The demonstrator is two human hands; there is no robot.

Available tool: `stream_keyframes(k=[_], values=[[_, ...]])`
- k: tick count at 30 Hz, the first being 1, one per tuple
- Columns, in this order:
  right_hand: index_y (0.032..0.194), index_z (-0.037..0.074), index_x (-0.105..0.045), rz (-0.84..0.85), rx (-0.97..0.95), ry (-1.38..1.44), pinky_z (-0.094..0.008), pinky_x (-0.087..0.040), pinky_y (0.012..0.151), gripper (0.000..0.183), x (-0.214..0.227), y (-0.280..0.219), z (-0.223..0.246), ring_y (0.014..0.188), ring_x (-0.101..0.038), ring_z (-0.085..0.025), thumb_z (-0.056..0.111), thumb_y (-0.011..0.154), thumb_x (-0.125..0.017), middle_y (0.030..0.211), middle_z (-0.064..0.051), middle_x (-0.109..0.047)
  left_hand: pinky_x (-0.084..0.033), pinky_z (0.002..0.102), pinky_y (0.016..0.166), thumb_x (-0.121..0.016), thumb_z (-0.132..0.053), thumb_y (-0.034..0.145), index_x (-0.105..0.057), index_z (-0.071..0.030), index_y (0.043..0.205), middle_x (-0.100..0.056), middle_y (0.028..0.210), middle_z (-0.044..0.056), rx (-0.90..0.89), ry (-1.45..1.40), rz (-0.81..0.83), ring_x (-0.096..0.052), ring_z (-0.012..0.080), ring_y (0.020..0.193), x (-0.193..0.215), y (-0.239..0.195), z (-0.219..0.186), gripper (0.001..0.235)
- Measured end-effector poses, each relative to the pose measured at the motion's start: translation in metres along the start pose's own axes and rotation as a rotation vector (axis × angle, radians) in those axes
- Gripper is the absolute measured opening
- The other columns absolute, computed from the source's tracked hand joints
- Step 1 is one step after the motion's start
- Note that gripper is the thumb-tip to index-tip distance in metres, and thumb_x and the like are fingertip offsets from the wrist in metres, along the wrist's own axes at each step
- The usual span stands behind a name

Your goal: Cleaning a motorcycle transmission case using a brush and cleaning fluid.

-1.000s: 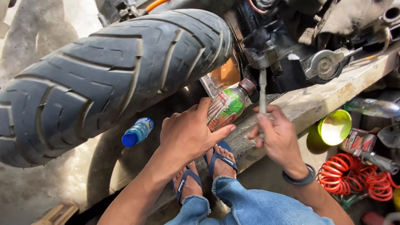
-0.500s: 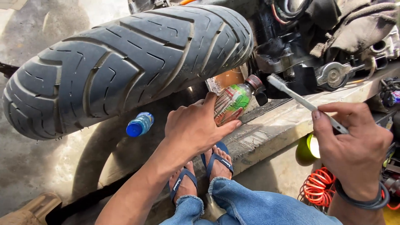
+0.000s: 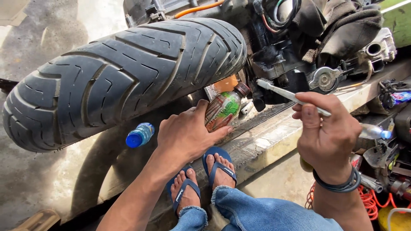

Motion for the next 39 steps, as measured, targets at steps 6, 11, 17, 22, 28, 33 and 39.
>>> stream_keyframes(k=[6, 11, 17, 22, 28, 33, 39], values=[[0.122, -0.005, -0.066, 0.06, 0.191, -0.343, -0.039, -0.05, 0.069, 0.015, -0.004, 0.006, 0.0, 0.086, -0.073, -0.029, 0.002, 0.116, -0.055, 0.101, -0.015, -0.075, -0.051, 0.058, 0.088, -0.049, -0.082, 0.083, -0.039, -0.023, 0.15, -0.073, 0.112, 0.015, 0.021, -0.006, 0.036, -0.069, 0.0411, 0.104, 0.002, -0.002, -0.003, 0.09], [0.108, 0.004, -0.073, -0.025, 0.332, -0.445, -0.041, -0.041, 0.063, 0.018, -0.01, 0.011, -0.006, 0.068, -0.056, -0.026, 0.012, 0.116, -0.059, 0.085, -0.009, -0.068, -0.051, 0.057, 0.088, -0.048, -0.081, 0.086, -0.042, -0.02, 0.147, -0.073, 0.114, 0.013, 0.033, 0.008, 0.035, -0.069, 0.0393, 0.104, 0.002, -0.001, -0.003, 0.087], [0.104, 0.008, -0.077, -0.072, 0.433, -0.573, -0.044, -0.034, 0.086, 0.025, -0.022, 0.012, -0.017, 0.088, -0.057, -0.027, 0.026, 0.114, -0.063, 0.083, -0.004, -0.067, -0.053, 0.055, 0.084, -0.05, -0.08, 0.088, -0.045, -0.021, 0.145, -0.074, 0.11, 0.012, -0.008, 0.008, 0.003, -0.072, 0.0388, 0.099, 0.0, -0.001, 0.002, 0.083], [0.101, 0.015, -0.074, -0.087, 0.499, -0.693, -0.043, -0.031, 0.09, 0.018, -0.038, 0.016, -0.011, 0.092, -0.059, -0.025, 0.025, 0.113, -0.066, 0.086, 0.002, -0.069, -0.051, 0.055, 0.085, -0.052, -0.076, 0.089, -0.048, -0.02, 0.139, -0.074, 0.11, 0.013, -0.009, -0.036, -0.016, -0.07, 0.0417, 0.101, 0.001, 0.0, 0.008, 0.075], [0.109, 0.024, -0.076, -0.027, 0.439, -0.814, -0.04, -0.005, 0.112, 0.011, -0.048, -0.013, -0.043, 0.116, -0.066, -0.025, 0.025, 0.119, -0.07, 0.093, 0.01, -0.075, -0.051, 0.054, 0.08, -0.056, -0.074, 0.091, -0.052, -0.016, 0.138, -0.075, 0.106, 0.011, -0.045, -0.021, -0.029, -0.071, 0.0407, 0.098, -0.004, 0.0, 0.014, 0.075], [0.105, 0.02, -0.075, -0.022, 0.466, -0.849, -0.044, -0.016, 0.118, 0.018, -0.052, -0.004, -0.03, 0.114, -0.072, -0.027, 0.026, 0.122, -0.073, 0.094, 0.008, -0.076, -0.056, 0.049, 0.066, -0.061, -0.074, 0.091, -0.057, -0.014, 0.13, -0.076, 0.09, 0.008, -0.079, 0.001, -0.106, -0.073, 0.0339, 0.08, -0.012, -0.006, 0.017, 0.071], [0.096, 0.014, -0.077, -0.18, 0.536, -0.734, -0.043, -0.014, 0.123, 0.029, -0.056, -0.005, -0.042, 0.102, -0.066, -0.032, 0.029, 0.12, -0.072, 0.084, 0.001, -0.077, -0.051, 0.052, 0.067, -0.055, -0.072, 0.091, -0.061, -0.014, 0.121, -0.076, 0.09, 0.009, -0.111, -0.035, -0.092, -0.072, 0.0368, 0.082, -0.014, -0.005, 0.021, 0.065]])
Point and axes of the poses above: each hand's wrist, its own y-axis towards the middle knuckle, its own x-axis out of the back of the hand, z = x × y, the point moved 1 cm from there along y, towards the middle knuckle
